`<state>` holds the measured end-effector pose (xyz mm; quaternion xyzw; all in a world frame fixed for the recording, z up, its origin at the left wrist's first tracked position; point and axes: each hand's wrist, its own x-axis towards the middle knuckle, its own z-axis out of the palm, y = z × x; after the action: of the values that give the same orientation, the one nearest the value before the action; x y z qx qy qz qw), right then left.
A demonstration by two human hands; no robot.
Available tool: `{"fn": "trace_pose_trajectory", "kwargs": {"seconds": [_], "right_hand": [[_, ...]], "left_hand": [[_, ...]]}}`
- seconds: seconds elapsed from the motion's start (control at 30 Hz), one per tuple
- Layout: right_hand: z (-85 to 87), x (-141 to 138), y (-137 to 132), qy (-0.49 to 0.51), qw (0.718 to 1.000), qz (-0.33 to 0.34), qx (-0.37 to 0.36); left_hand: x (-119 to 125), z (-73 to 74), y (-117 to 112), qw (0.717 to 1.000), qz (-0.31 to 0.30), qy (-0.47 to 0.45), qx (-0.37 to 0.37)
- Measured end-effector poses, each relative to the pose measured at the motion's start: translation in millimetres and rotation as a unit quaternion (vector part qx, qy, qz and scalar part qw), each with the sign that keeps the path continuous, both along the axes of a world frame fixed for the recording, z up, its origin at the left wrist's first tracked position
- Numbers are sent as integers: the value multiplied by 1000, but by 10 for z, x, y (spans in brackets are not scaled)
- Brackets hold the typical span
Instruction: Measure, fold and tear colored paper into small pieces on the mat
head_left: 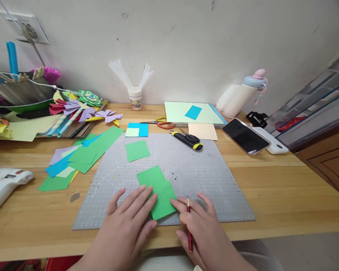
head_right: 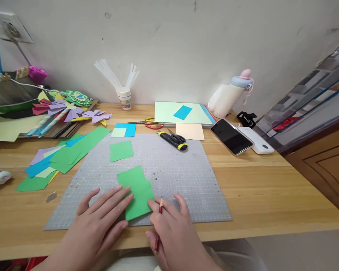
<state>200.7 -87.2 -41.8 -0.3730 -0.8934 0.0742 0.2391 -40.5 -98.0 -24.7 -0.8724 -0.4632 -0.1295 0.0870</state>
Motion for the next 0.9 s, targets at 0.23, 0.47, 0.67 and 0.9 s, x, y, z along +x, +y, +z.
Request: {"fn": "trace_pose_trajectory", "kwargs": {"seconds": [0.23,0.47,0.67,0.9], "right_hand": [[14,-6,6,52,998,-12,23],[35,-2,-46,113,992,-42,-27],[54,2,-72,123,989,-62,-52],[159,8,1,65,996,-34,-52]], "left_hand": [[169,6,-38,992,-1,-118,41],[200,41,28,988,-63,-138,6],[122,100,149,984,-175,-44,7],[-39,-1,159,996,-59,-68,2]]}}
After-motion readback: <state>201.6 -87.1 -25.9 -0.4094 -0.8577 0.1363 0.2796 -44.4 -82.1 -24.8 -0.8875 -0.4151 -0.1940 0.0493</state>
